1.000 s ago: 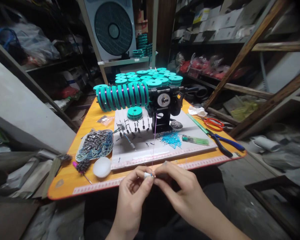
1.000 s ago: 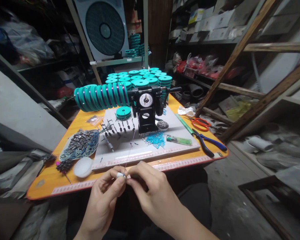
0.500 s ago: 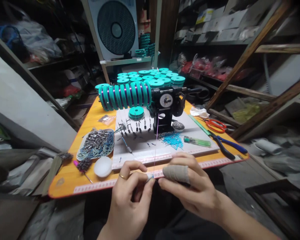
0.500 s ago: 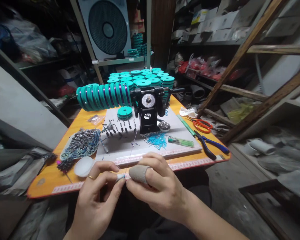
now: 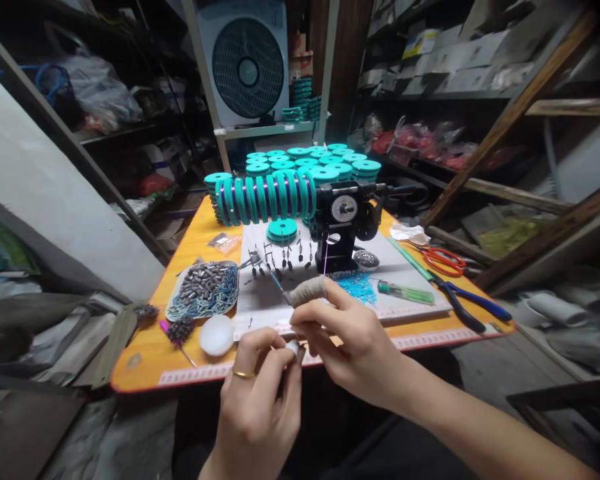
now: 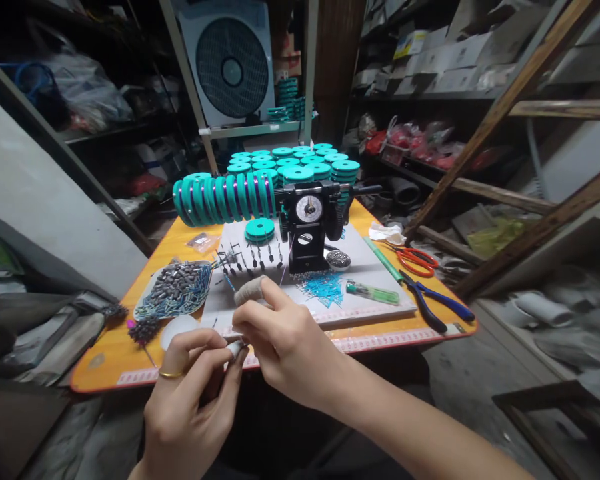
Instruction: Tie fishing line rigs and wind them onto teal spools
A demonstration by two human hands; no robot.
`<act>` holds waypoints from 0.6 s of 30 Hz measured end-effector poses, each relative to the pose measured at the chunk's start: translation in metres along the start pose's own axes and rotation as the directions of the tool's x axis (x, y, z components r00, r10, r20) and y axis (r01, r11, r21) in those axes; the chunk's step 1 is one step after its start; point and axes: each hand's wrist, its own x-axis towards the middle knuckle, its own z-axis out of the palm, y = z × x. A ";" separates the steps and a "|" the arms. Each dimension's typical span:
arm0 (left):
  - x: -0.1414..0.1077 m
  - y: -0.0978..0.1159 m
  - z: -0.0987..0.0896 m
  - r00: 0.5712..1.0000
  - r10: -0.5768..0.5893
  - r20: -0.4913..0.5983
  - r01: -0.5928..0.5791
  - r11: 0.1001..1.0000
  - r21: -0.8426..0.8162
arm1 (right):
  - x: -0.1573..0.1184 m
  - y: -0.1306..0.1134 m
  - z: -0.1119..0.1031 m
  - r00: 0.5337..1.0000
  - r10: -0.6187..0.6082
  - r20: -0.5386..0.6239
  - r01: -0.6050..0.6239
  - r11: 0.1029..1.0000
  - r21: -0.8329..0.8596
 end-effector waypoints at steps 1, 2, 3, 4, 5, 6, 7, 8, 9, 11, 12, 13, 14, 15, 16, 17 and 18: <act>0.000 -0.001 0.000 1.000 0.013 0.005 -0.013 1.000 0.013 | 0.003 -0.001 -0.001 1.000 -0.001 -0.010 0.001 1.000 -0.005; 0.000 -0.003 -0.001 0.999 0.030 0.014 -0.031 0.999 0.023 | 0.005 -0.001 -0.002 1.000 -0.002 -0.013 0.002 1.000 -0.010; 0.000 -0.005 -0.002 0.998 0.059 0.034 -0.060 0.998 0.036 | 0.008 -0.002 -0.003 1.000 -0.002 -0.010 0.002 1.000 -0.013; 0.001 -0.008 -0.003 0.993 0.106 0.059 -0.109 0.993 0.052 | 0.011 -0.002 -0.004 1.000 0.001 0.003 -0.001 1.000 -0.016; 0.002 -0.011 -0.004 0.981 0.171 0.090 -0.177 0.982 0.069 | 0.014 -0.003 -0.005 1.000 0.012 0.025 -0.012 1.000 -0.021; 0.004 -0.014 -0.005 0.960 0.248 0.129 -0.260 0.962 0.083 | 0.016 -0.003 -0.005 0.998 0.029 0.052 -0.027 0.999 -0.030; 0.006 -0.016 -0.007 0.931 0.322 0.174 -0.341 0.935 0.094 | 0.018 -0.003 -0.006 0.996 0.049 0.078 -0.046 0.998 -0.039; 0.009 -0.018 -0.009 0.898 0.382 0.219 -0.410 0.907 0.099 | 0.020 -0.003 -0.006 0.993 0.066 0.100 -0.062 0.997 -0.047; 0.011 -0.019 -0.010 0.873 0.417 0.253 -0.451 0.888 0.094 | 0.021 -0.002 -0.006 0.990 0.078 0.118 -0.072 0.996 -0.051; 0.014 -0.018 -0.013 0.882 0.369 0.292 -0.395 0.918 0.034 | 0.020 0.000 -0.006 0.988 0.079 0.132 -0.074 0.996 -0.042; 0.015 -0.017 -0.014 0.910 0.278 0.308 -0.284 0.959 -0.028 | 0.019 0.002 -0.007 0.989 0.065 0.131 -0.061 0.998 -0.030; 0.016 -0.015 -0.014 0.932 0.143 0.333 -0.113 0.988 -0.108 | 0.016 0.003 -0.008 0.990 0.041 0.131 -0.039 0.999 -0.019; 0.017 -0.014 -0.014 0.928 -0.016 0.372 0.097 0.975 -0.199 | 0.013 0.004 -0.010 0.991 0.007 0.133 -0.005 1.000 -0.010; 0.018 -0.014 -0.014 0.887 -0.167 0.431 0.311 0.905 -0.289 | 0.009 0.006 -0.012 0.990 -0.034 0.140 0.035 0.999 -0.003; 0.019 -0.014 -0.013 0.819 -0.286 0.498 0.497 0.787 -0.365 | 0.005 0.007 -0.015 0.984 -0.085 0.156 0.085 0.996 0.004; 0.020 -0.014 -0.011 0.740 -0.364 0.566 0.641 0.639 -0.426 | 0.001 0.008 -0.018 0.974 -0.138 0.178 0.139 0.990 0.003; 0.021 -0.016 -0.010 0.659 -0.404 0.635 0.744 0.475 -0.469 | -0.003 0.010 -0.020 0.960 -0.192 0.203 0.199 0.980 -0.013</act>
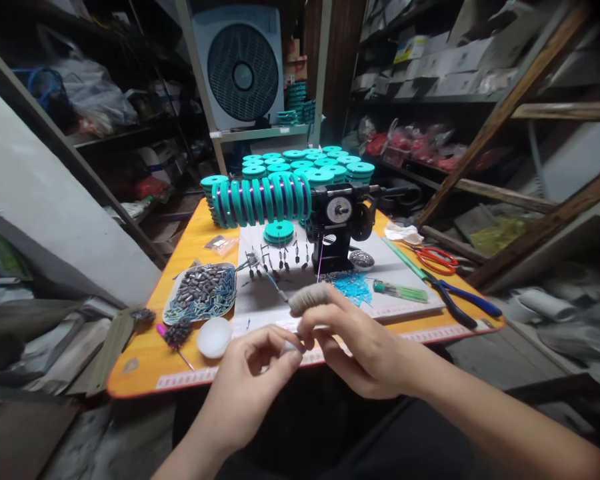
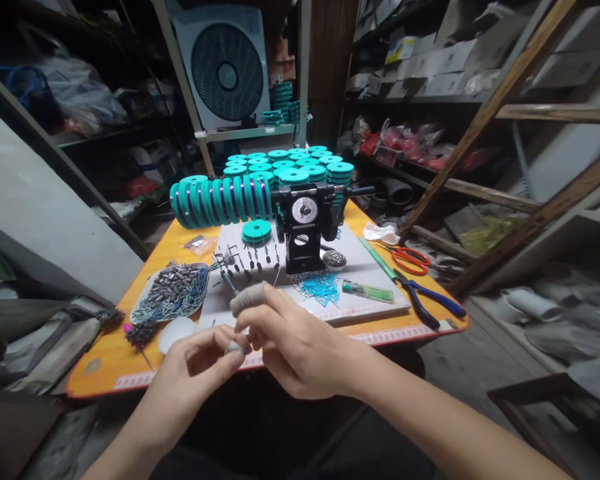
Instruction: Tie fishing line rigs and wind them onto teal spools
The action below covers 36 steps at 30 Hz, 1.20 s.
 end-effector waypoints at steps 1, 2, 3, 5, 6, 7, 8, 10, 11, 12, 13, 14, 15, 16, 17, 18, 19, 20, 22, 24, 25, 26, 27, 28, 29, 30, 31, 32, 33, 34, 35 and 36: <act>0.002 -0.001 0.000 0.995 -0.090 0.043 0.096 0.984 -0.150 | -0.004 0.001 -0.002 0.998 -0.056 0.026 0.057 0.997 -0.046; 0.004 -0.002 0.000 0.982 -0.162 0.099 0.184 0.945 -0.272 | -0.007 0.002 -0.002 0.993 -0.105 0.052 0.110 0.988 -0.107; 0.006 -0.004 0.000 0.963 -0.219 0.156 0.262 0.893 -0.365 | -0.010 0.003 -0.003 0.986 -0.144 0.080 0.156 0.973 -0.170; 0.008 -0.007 0.001 0.929 -0.282 0.240 0.365 0.802 -0.472 | -0.013 0.006 -0.001 0.977 -0.176 0.124 0.203 0.945 -0.257; 0.008 -0.007 0.002 0.920 -0.294 0.260 0.389 0.774 -0.499 | -0.014 0.008 0.001 0.976 -0.176 0.129 0.205 0.941 -0.269; 0.008 -0.008 0.003 0.915 -0.303 0.267 0.402 0.756 -0.517 | -0.014 0.009 0.002 0.977 -0.175 0.119 0.201 0.942 -0.267; 0.008 -0.008 0.004 0.912 -0.310 0.268 0.408 0.744 -0.529 | -0.013 0.009 0.003 0.979 -0.181 0.096 0.200 0.945 -0.257; 0.007 -0.008 0.005 0.913 -0.316 0.257 0.407 0.734 -0.543 | -0.011 0.009 0.005 0.979 -0.200 0.043 0.205 0.950 -0.235; 0.007 -0.007 0.006 0.915 -0.315 0.252 0.403 0.734 -0.547 | -0.009 0.008 0.004 0.977 -0.212 0.028 0.213 0.951 -0.223; 0.007 -0.007 0.006 0.917 -0.312 0.247 0.398 0.734 -0.551 | -0.008 0.006 0.004 0.976 -0.219 0.020 0.218 0.953 -0.212; 0.006 -0.006 0.007 0.919 -0.308 0.244 0.393 0.734 -0.554 | -0.006 0.005 0.003 0.975 -0.224 0.014 0.222 0.954 -0.200; 0.006 -0.006 0.007 0.921 -0.306 0.243 0.390 0.734 -0.556 | -0.005 0.004 0.002 0.974 -0.227 0.009 0.225 0.956 -0.189; 0.006 -0.006 0.007 0.921 -0.305 0.243 0.390 0.732 -0.559 | -0.004 0.003 0.001 0.973 -0.231 0.004 0.228 0.957 -0.180; 0.007 -0.006 0.007 0.921 -0.302 0.247 0.390 0.729 -0.562 | -0.004 0.002 0.000 0.973 -0.231 -0.002 0.228 0.958 -0.174; 0.007 -0.007 0.007 0.921 -0.298 0.251 0.390 0.727 -0.565 | -0.004 0.002 0.000 0.975 -0.223 -0.004 0.219 0.961 -0.170; 0.007 -0.007 0.007 0.921 -0.294 0.255 0.388 0.727 -0.567 | -0.005 0.002 0.000 0.978 -0.209 -0.004 0.205 0.965 -0.166; 0.007 -0.008 0.006 0.922 -0.289 0.259 0.387 0.727 -0.567 | -0.006 0.002 0.000 0.982 -0.188 -0.004 0.185 0.970 -0.160; 0.007 -0.008 0.006 0.922 -0.284 0.263 0.385 0.729 -0.566 | -0.006 0.002 0.000 0.987 -0.158 0.000 0.157 0.976 -0.152; 0.008 -0.008 0.006 0.928 -0.268 0.258 0.369 0.752 -0.546 | -0.008 0.001 -0.001 0.996 -0.093 0.016 0.095 0.987 -0.132; 0.008 -0.007 0.007 0.948 -0.226 0.223 0.310 0.812 -0.494 | -0.010 -0.001 -0.002 0.998 -0.048 0.027 0.051 0.991 -0.121; 0.007 -0.006 0.008 0.964 -0.182 0.192 0.252 0.857 -0.450 | -0.010 -0.003 -0.003 0.999 -0.044 0.025 0.046 0.993 -0.112; 0.007 -0.005 0.009 0.981 -0.126 0.150 0.175 0.907 -0.384 | -0.010 -0.005 -0.002 0.999 -0.045 0.011 0.046 0.995 -0.085; 0.006 -0.004 0.010 0.994 -0.061 0.094 0.086 0.953 -0.291 | -0.010 -0.006 -0.002 0.999 -0.040 -0.017 0.040 0.999 -0.033; 0.004 -0.003 0.011 0.999 0.011 0.031 -0.006 0.985 -0.171 | -0.010 -0.007 0.000 0.999 -0.018 -0.050 0.020 0.999 0.039; 0.002 -0.003 0.012 0.995 0.098 -0.029 -0.099 0.995 -0.030 | -0.010 -0.007 0.002 0.996 0.021 -0.088 -0.010 0.993 0.117; 0.000 -0.003 0.014 0.977 0.196 -0.082 -0.186 0.975 0.121 | -0.010 -0.007 0.004 0.989 0.074 -0.131 -0.048 0.980 0.192; -0.002 -0.004 0.015 0.945 0.305 -0.115 -0.268 0.927 0.262 | -0.009 -0.007 0.007 0.976 0.137 -0.170 -0.091 0.963 0.252; -0.005 -0.005 0.016 0.901 0.415 -0.125 -0.344 0.859 0.379 | -0.007 -0.006 0.010 0.959 0.196 -0.204 -0.131 0.947 0.293; -0.006 -0.006 0.017 0.848 0.517 -0.115 -0.412 0.781 0.469 | -0.006 -0.006 0.012 0.942 0.247 -0.227 -0.167 0.933 0.320; -0.008 -0.008 0.018 0.796 0.598 -0.092 -0.467 0.704 0.535 | -0.003 -0.005 0.014 0.926 0.290 -0.241 -0.200 0.919 0.340; -0.009 -0.009 0.018 0.751 0.657 -0.067 -0.505 0.636 0.584 | -0.001 -0.005 0.015 0.913 0.322 -0.250 -0.223 0.908 0.355; -0.009 -0.010 0.018 0.717 0.696 -0.040 -0.526 0.578 0.624 | 0.001 -0.005 0.016 0.904 0.346 -0.251 -0.242 0.899 0.365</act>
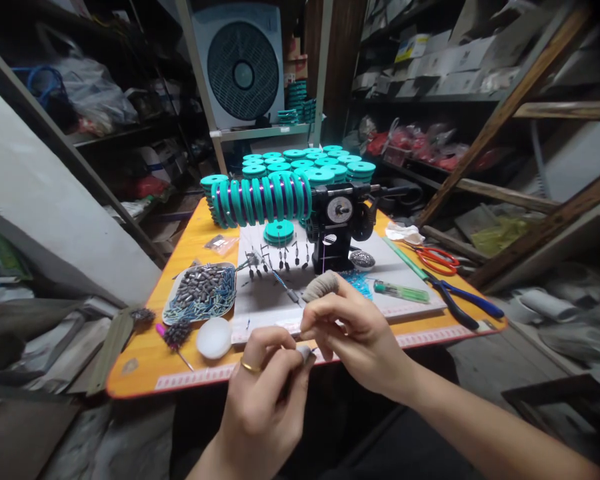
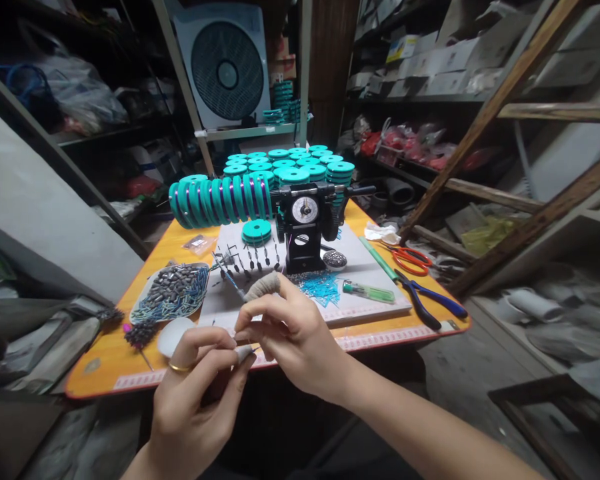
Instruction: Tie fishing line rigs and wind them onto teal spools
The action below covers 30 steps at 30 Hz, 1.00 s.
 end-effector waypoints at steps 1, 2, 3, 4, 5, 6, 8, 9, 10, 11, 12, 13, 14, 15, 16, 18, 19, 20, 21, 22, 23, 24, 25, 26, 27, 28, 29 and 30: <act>-0.001 -0.001 0.000 0.999 0.047 -0.004 -0.047 0.998 0.042 | 0.002 -0.001 0.001 1.000 0.013 -0.006 -0.013 1.000 0.001; -0.001 -0.002 0.000 0.996 0.085 0.002 -0.085 0.993 0.082 | 0.004 -0.001 0.002 1.000 0.022 -0.009 -0.022 1.000 -0.003; -0.001 -0.003 0.000 0.993 0.118 0.016 -0.120 0.986 0.119 | 0.006 -0.002 0.002 0.999 0.032 -0.009 -0.032 0.999 -0.013; 0.000 -0.004 -0.001 0.987 0.156 0.036 -0.160 0.975 0.154 | 0.008 -0.003 0.003 0.999 0.043 -0.007 -0.043 0.999 -0.027; 0.000 -0.005 -0.001 0.978 0.197 0.062 -0.205 0.961 0.186 | 0.010 -0.003 0.003 0.999 0.054 -0.003 -0.054 0.998 -0.042; 0.001 -0.006 -0.002 0.966 0.243 0.093 -0.257 0.944 0.209 | 0.012 -0.003 0.004 0.998 0.065 0.002 -0.064 0.996 -0.059; 0.004 -0.006 -0.002 0.939 0.306 0.156 -0.335 0.917 0.218 | 0.015 -0.002 0.005 0.997 0.074 0.011 -0.073 0.993 -0.097; 0.005 -0.005 -0.002 0.939 0.299 0.168 -0.328 0.925 0.190 | 0.015 -0.001 0.006 0.997 0.073 0.015 -0.071 0.992 -0.108; 0.005 -0.005 -0.003 0.956 0.241 0.168 -0.265 0.955 0.134 | 0.014 -0.001 0.006 0.997 0.073 0.022 -0.070 0.992 -0.109; 0.006 -0.004 -0.003 0.978 0.128 0.162 -0.139 0.989 0.053 | 0.013 0.000 0.005 0.997 0.074 0.030 -0.071 0.993 -0.097; 0.006 -0.004 -0.003 0.986 -0.024 0.165 0.032 0.998 -0.050 | 0.010 0.001 0.004 0.997 0.072 0.038 -0.069 0.995 -0.076; 0.006 -0.004 -0.003 0.963 -0.193 0.188 0.224 0.961 -0.164 | 0.007 0.001 0.002 0.997 0.061 0.050 -0.058 0.997 -0.052; 0.006 -0.004 -0.003 0.910 -0.343 0.232 0.400 0.874 -0.276 | 0.003 0.002 -0.001 0.997 0.032 0.066 -0.029 0.999 -0.040; 0.005 -0.004 -0.003 0.842 -0.455 0.290 0.537 0.755 -0.376 | -0.001 0.002 -0.004 0.996 -0.020 0.089 0.025 0.998 -0.054; 0.005 -0.005 -0.003 0.771 -0.528 0.356 0.636 0.622 -0.457 | -0.006 0.003 -0.008 0.989 -0.094 0.116 0.105 0.990 -0.095; 0.004 -0.007 -0.001 0.663 -0.576 0.478 0.733 0.369 -0.571 | -0.014 0.007 -0.016 0.946 -0.269 0.178 0.305 0.925 -0.225; 0.004 -0.007 0.001 0.625 -0.578 0.525 0.752 0.266 -0.603 | -0.017 0.010 -0.019 0.915 -0.346 0.210 0.396 0.869 -0.296; 0.005 -0.007 0.003 0.597 -0.572 0.562 0.761 0.182 -0.622 | -0.020 0.013 -0.021 0.882 -0.408 0.235 0.469 0.809 -0.355; 0.005 -0.007 0.004 0.578 -0.565 0.588 0.764 0.121 -0.634 | -0.022 0.016 -0.023 0.855 -0.453 0.253 0.519 0.759 -0.392; 0.006 -0.007 0.006 0.568 -0.562 0.602 0.761 0.080 -0.644 | -0.023 0.019 -0.024 0.833 -0.486 0.264 0.553 0.726 -0.408; 0.007 -0.006 0.007 0.563 -0.561 0.607 0.758 0.057 -0.650 | -0.024 0.022 -0.024 0.818 -0.505 0.274 0.575 0.709 -0.409; 0.007 -0.006 0.008 0.559 -0.563 0.609 0.757 0.048 -0.652 | -0.024 0.024 -0.024 0.809 -0.516 0.282 0.588 0.703 -0.400; 0.008 -0.005 0.008 0.557 -0.566 0.607 0.758 0.049 -0.650 | -0.023 0.025 -0.024 0.811 -0.509 0.289 0.585 0.715 -0.382; 0.008 -0.005 0.008 0.557 -0.568 0.606 0.761 0.055 -0.647 | -0.023 0.025 -0.024 0.829 -0.478 0.292 0.558 0.748 -0.360; 0.007 -0.005 0.008 0.558 -0.569 0.605 0.763 0.064 -0.643 | -0.022 0.024 -0.023 0.857 -0.419 0.299 0.505 0.796 -0.332; 0.007 -0.005 0.008 0.558 -0.570 0.603 0.765 0.072 -0.640 | -0.020 0.023 -0.023 0.888 -0.338 0.312 0.429 0.853 -0.298; 0.006 -0.006 0.007 0.559 -0.570 0.602 0.766 0.078 -0.638 | -0.019 0.021 -0.022 0.911 -0.253 0.327 0.343 0.903 -0.259; 0.006 -0.006 0.007 0.560 -0.569 0.603 0.768 0.083 -0.635 | -0.017 0.019 -0.022 0.922 -0.178 0.345 0.263 0.940 -0.216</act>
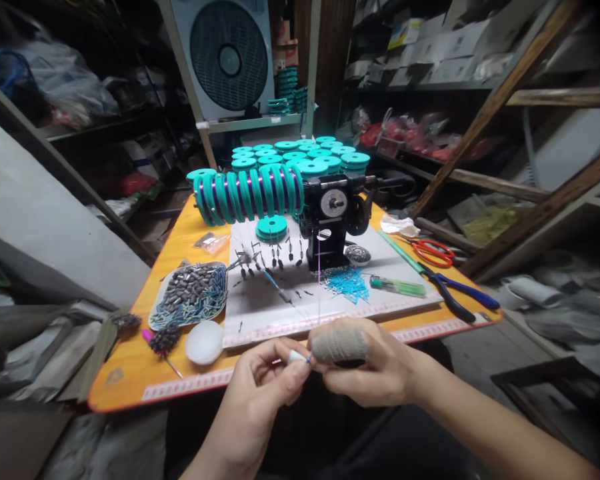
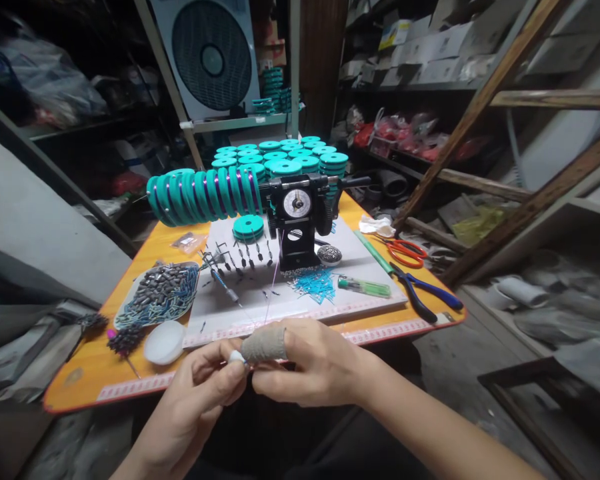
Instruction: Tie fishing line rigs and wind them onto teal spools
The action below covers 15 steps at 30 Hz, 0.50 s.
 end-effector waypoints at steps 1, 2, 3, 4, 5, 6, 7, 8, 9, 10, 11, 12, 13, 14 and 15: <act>0.000 0.000 -0.001 1.000 -0.001 0.004 0.001 1.000 0.005 | 0.002 -0.001 0.000 0.999 0.044 0.025 -0.046 0.997 0.058; 0.000 -0.001 -0.001 1.000 0.000 0.008 0.000 1.000 0.010 | 0.003 -0.002 -0.001 0.998 0.057 0.032 -0.060 0.994 0.093; -0.001 -0.001 -0.002 1.000 0.003 0.010 -0.003 1.000 0.013 | 0.004 -0.003 -0.001 0.998 0.053 0.030 -0.056 0.992 0.114; -0.001 -0.002 -0.002 1.000 0.005 0.013 -0.005 1.000 0.015 | 0.004 -0.003 0.000 0.999 0.044 0.016 -0.046 0.991 0.126; -0.001 -0.002 -0.002 1.000 0.007 0.014 -0.008 1.000 0.014 | 0.005 -0.003 0.000 0.999 0.036 0.004 -0.036 0.990 0.134; -0.001 -0.003 -0.002 1.000 0.010 0.012 -0.010 1.000 0.012 | 0.005 -0.002 0.000 1.000 0.029 -0.005 -0.028 0.990 0.141; 0.000 -0.003 -0.002 1.000 0.010 0.010 -0.010 1.000 0.012 | 0.005 -0.002 0.001 1.000 0.020 -0.013 -0.018 0.989 0.146; 0.000 -0.003 -0.003 1.000 0.009 0.010 -0.009 1.000 0.013 | 0.004 -0.001 0.001 1.000 0.016 -0.012 -0.014 0.988 0.152; 0.000 -0.003 -0.003 1.000 0.007 0.013 -0.007 1.000 0.016 | 0.004 0.000 0.001 1.000 0.016 -0.012 -0.014 0.988 0.155; 0.000 -0.003 -0.003 1.000 0.006 0.016 -0.006 1.000 0.021 | 0.003 0.000 0.001 1.000 0.015 -0.010 -0.014 0.988 0.156; 0.000 -0.003 -0.003 1.000 0.007 0.019 -0.008 1.000 0.025 | 0.003 0.001 0.002 1.000 0.018 -0.006 -0.017 0.988 0.154; 0.001 -0.003 -0.003 1.000 0.009 0.023 -0.009 1.000 0.028 | 0.002 0.001 0.002 1.000 0.020 -0.004 -0.019 0.989 0.149; 0.001 -0.002 -0.003 1.000 0.010 0.026 -0.010 1.000 0.029 | 0.002 0.001 0.002 1.000 0.023 -0.005 -0.022 0.990 0.142; 0.001 -0.002 -0.003 1.000 0.011 0.029 -0.012 0.999 0.030 | 0.002 0.001 0.002 1.000 0.021 -0.009 -0.019 0.990 0.137; 0.001 -0.002 -0.003 0.999 0.012 0.031 -0.013 0.999 0.029 | 0.002 0.001 0.002 1.000 0.014 -0.021 -0.011 0.991 0.132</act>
